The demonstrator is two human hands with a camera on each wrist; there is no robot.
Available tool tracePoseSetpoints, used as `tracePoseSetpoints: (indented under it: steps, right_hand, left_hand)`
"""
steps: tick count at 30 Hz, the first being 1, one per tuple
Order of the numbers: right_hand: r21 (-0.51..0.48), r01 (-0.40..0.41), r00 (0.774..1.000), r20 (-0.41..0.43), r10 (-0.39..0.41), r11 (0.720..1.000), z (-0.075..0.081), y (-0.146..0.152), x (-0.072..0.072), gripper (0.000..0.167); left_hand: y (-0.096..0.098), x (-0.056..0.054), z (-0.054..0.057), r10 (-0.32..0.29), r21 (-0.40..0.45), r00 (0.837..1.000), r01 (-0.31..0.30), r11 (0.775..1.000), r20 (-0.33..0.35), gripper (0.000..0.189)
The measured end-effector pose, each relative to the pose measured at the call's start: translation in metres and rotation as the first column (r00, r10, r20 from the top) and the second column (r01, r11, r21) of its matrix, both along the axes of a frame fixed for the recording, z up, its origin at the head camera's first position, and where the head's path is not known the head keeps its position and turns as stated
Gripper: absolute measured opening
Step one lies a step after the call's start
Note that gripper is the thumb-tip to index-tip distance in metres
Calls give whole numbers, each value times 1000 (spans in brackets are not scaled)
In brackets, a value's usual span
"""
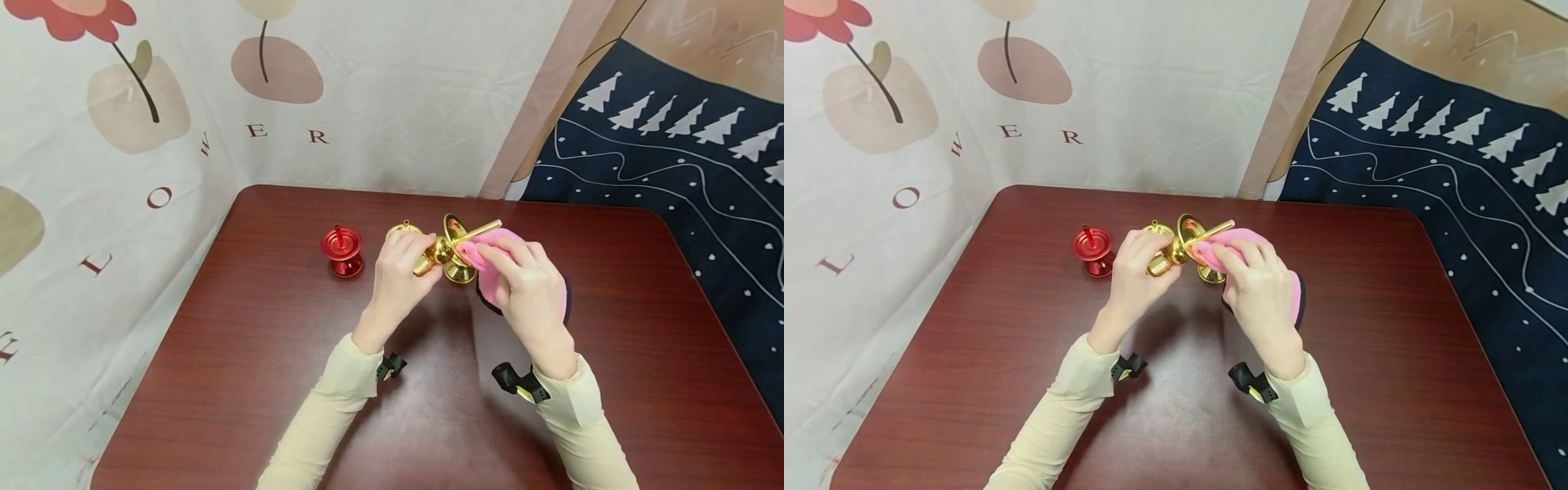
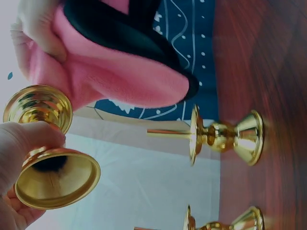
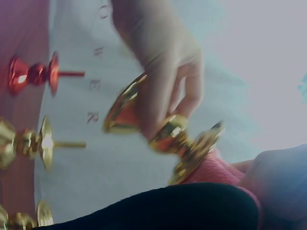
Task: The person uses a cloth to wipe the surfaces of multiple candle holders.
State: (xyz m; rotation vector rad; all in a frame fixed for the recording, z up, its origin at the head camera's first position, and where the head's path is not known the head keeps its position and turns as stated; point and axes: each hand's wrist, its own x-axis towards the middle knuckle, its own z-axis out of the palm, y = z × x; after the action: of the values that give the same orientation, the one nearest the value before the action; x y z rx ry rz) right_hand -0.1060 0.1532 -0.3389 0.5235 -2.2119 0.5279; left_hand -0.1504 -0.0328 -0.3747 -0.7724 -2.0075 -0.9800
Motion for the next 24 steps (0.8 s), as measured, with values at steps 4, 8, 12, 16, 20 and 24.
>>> tracePoseSetpoints:
  steps: [4, 8, 12, 16, 20, 24]
  right_hand:
    - [-98, -48, 997, 49, 53, 994, 2, -5, 8, 39]
    - [-182, -90, 996, -15, 89, 979, 0, -10, 9, 37]
    - [-229, -150, 987, -95, 131, 962, -2, -9, 3, 34]
    - [-296, -198, 977, -140, 162, 934, -4, -3, -7, 34]
    - [-337, -222, 969, -184, 167, 915, -7, 3, -17, 33]
    - [-339, -237, 960, -222, 167, 910, -8, 10, -26, 27]
  left_hand:
    - [0, -1, -1, 35, -52, 998, -38, 998, -60, 30]
    - [0, -1, -1, 22, -32, 998, -24, 999, -53, 31]
    - [-1, 0, -2, -34, 28, 999, 33, 999, 14, 33]
    - [-1, 2, -3, -106, 85, 989, 97, 992, 103, 35]
    - [-2, 1, -2, -216, 127, 961, 196, 972, 174, 35]
    - [-5, 1, 2, -366, 166, 896, 333, 928, 250, 36]
